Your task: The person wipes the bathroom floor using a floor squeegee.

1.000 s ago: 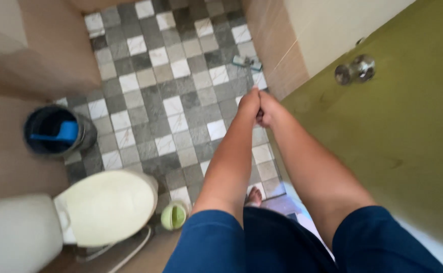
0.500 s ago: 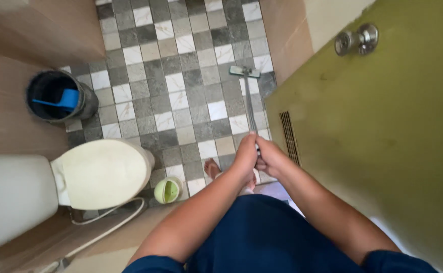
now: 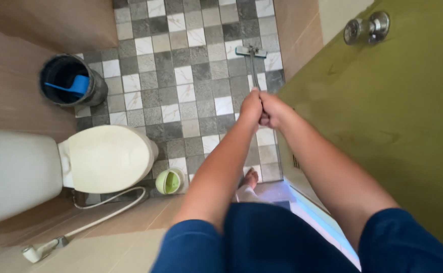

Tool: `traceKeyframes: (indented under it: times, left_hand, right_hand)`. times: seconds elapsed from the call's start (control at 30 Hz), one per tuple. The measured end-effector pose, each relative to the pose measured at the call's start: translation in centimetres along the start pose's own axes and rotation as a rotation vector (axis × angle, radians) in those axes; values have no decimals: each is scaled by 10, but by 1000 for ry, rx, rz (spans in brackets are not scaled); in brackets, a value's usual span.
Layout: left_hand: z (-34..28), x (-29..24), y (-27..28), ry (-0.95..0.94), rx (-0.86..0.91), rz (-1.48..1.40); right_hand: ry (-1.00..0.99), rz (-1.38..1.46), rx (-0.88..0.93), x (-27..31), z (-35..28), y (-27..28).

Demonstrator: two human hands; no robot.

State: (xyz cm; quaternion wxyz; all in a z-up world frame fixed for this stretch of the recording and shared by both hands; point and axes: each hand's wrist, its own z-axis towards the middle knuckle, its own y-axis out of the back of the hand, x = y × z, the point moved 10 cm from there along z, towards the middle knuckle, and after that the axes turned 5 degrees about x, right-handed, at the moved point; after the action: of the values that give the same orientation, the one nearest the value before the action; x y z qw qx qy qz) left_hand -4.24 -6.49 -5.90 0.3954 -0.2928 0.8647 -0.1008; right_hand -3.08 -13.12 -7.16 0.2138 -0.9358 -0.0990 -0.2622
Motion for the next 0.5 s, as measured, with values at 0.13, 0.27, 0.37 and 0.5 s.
traceKeyframes:
  times: [0.13, 0.27, 0.37, 0.5]
  left_hand:
    - [24, -42, 5, 19, -55, 49]
    - [35, -45, 17, 4, -140, 84]
    - [41, -14, 28, 7, -135, 32]
    - [20, 52, 58, -94, -172, 3]
  right_hand:
    - [-66, -33, 123, 46, 37, -23]
    - [-80, -100, 47, 47, 38, -23]
    - [-93, -104, 31, 25, 35, -22]
    - [-63, -73, 3, -25, -9, -27]
